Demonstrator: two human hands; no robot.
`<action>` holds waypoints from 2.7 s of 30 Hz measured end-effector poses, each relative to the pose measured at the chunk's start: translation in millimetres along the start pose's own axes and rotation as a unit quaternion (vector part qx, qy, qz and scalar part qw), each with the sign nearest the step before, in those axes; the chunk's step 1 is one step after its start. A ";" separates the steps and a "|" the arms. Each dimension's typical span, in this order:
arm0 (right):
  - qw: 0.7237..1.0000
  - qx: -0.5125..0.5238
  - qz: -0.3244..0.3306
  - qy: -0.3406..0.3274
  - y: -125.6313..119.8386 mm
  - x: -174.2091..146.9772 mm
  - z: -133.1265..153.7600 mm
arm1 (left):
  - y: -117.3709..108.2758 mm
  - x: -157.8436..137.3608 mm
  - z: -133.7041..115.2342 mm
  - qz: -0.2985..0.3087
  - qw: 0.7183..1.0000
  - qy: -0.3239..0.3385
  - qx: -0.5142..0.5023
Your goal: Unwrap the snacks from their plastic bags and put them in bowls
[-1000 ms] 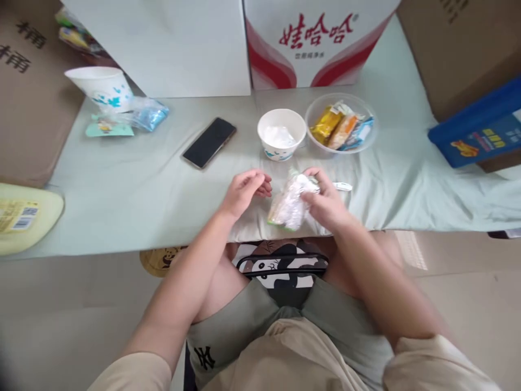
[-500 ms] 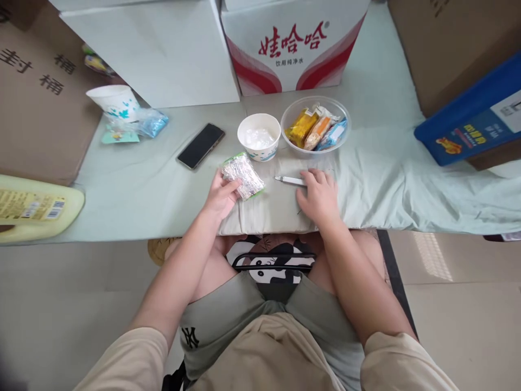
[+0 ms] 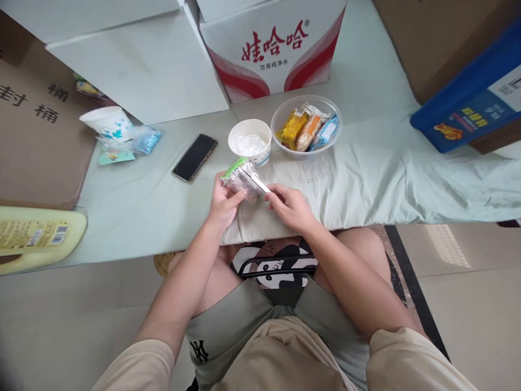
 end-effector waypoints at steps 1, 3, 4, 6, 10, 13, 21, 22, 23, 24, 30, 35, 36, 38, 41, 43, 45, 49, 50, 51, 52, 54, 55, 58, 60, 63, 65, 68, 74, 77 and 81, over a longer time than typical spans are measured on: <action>1.000 0.004 0.001 0.002 2.9 0.1 0.1 | 0.8 -0.9 1.2 0.005 1.000 0.001 0.004; 1.000 0.002 0.008 0.007 6.3 -0.2 -0.9 | 2.0 -2.3 2.6 0.009 1.000 0.004 0.008; 1.000 -0.001 0.010 0.009 6.9 -0.6 -2.0 | 2.4 -2.7 2.8 0.009 1.000 0.004 0.010; 1.000 -0.010 0.015 0.018 6.8 -1.6 -4.4 | 2.3 -2.8 1.7 0.004 1.000 0.003 0.011; 0.998 -0.041 0.030 0.026 5.6 -3.2 -7.6 | -5.4 0.9 -5.7 -0.025 1.000 0.007 -0.017; 0.997 -0.064 0.048 0.020 4.5 -3.4 -6.8 | -20.4 6.3 -14.9 -0.064 0.997 0.020 -0.044; 0.983 -0.176 -0.055 0.007 -21.4 0.1 -13.2 | -37.6 5.3 -32.9 -0.093 0.992 0.054 -0.066; 0.970 -0.230 -0.080 0.000 -26.2 0.6 -15.0 | -32.6 3.3 -30.5 -0.077 0.995 0.042 -0.057; 0.956 -0.277 -0.094 0.001 -30.3 1.1 -16.9 | -26.6 0.9 -26.6 -0.059 0.997 0.027 -0.044; 0.943 -0.316 -0.101 0.007 -33.4 1.4 -18.5 | -20.1 -1.7 -21.4 -0.045 0.998 0.014 -0.029; 0.950 -0.276 -0.127 -0.077 -28.9 -0.3 -16.7 | 8.4 -20.5 8.5 -0.047 0.974 0.093 0.199; 0.957 -0.178 -0.014 -0.228 -0.8 -2.8 -16.0 | 6.1 -22.1 10.4 0.050 0.926 0.178 0.328; 0.956 -0.176 -0.005 -0.234 3.2 -2.6 -17.0 | 3.4 -21.0 8.7 0.054 0.919 0.181 0.345; 0.957 -0.174 0.002 -0.234 7.8 -1.6 -18.3 | -0.9 -19.0 4.4 0.061 0.904 0.185 0.381; 0.959 -0.175 -0.020 -0.223 7.1 -0.6 -16.9 | -2.9 -18.0 -1.8 0.084 0.873 0.208 0.433; 0.958 -0.163 -0.046 -0.231 3.1 -1.4 -13.9 | -1.7 -17.7 -3.3 0.106 0.851 0.219 0.465; 0.958 -0.135 -0.085 -0.237 -3.9 -3.1 -11.6 | 0.0 -16.7 -2.5 0.125 0.838 0.213 0.487; 0.965 -0.082 -0.187 -0.163 -25.9 -6.1 -15.0 | 1.5 -14.3 -1.4 0.123 0.863 0.186 0.453; 0.968 -0.067 -0.205 -0.128 -31.8 -6.4 -17.5 | 1.2 -13.8 -1.9 0.115 0.879 0.178 0.427; 0.970 -0.050 -0.220 -0.091 -37.4 -6.7 -20.1 | 0.6 -13.3 -2.6 0.106 0.897 0.168 0.396; 0.970 -0.033 -0.233 -0.056 -42.4 -7.1 -22.5 | -0.4 -12.6 -3.3 0.091 0.916 0.153 0.359; 0.967 -0.015 -0.254 -0.009 -49.9 -8.0 -25.2 | -3.7 -10.6 -4.6 0.039 0.957 0.117 0.264; 0.966 -0.021 -0.257 -0.005 -52.2 -8.5 -25.0 | -6.0 -9.3 -5.0 0.002 0.974 0.097 0.207; 0.971 -0.101 -0.194 -0.092 -51.4 -9.3 -18.8 | -13.3 -5.3 -6.5 -0.102 0.992 0.053 0.061; 0.964 -0.167 -0.106 -0.181 -45.4 -9.9 -15.6 | -17.3 -3.3 -9.8 -0.137 0.989 0.054 0.033; 0.945 -0.229 -0.024 -0.232 -38.0 -10.1 -20.4 | -23.8 -1.9 -18.3 -0.160 0.982 0.083 0.063; 0.941 -0.260 -0.032 -0.216 -37.9 -8.3 -26.9 | -28.8 -1.9 -24.0 -0.156 0.978 0.093 0.104; 0.924 -0.319 -0.135 -0.163 -44.3 -4.2 -31.8 | -35.5 -2.4 -29.3 -0.089 0.969 0.061 0.224; 0.898 -0.334 -0.249 -0.143 -43.2 -7.4 -16.1 | -39.4 -14.3 -38.4 -0.094 0.918 0.139 0.359; 0.928 -0.302 -0.162 -0.143 -26.5 -14.8 -10.7 | -23.2 -25.5 -41.5 -0.097 0.840 0.290 0.449; 0.942 -0.310 -0.064 -0.114 -6.5 -19.0 -12.4 | -1.1 -28.9 -28.9 0.054 0.814 0.232 0.529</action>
Point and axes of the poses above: each hand's wrist, its own x-axis towards the middle knuckle, its own y-axis out of the palm, z = x × y, the point moved 2 cm from there along x, towards the middle knuckle, and after that the axes turned 10 degrees about -y, right-handed, at the moved point
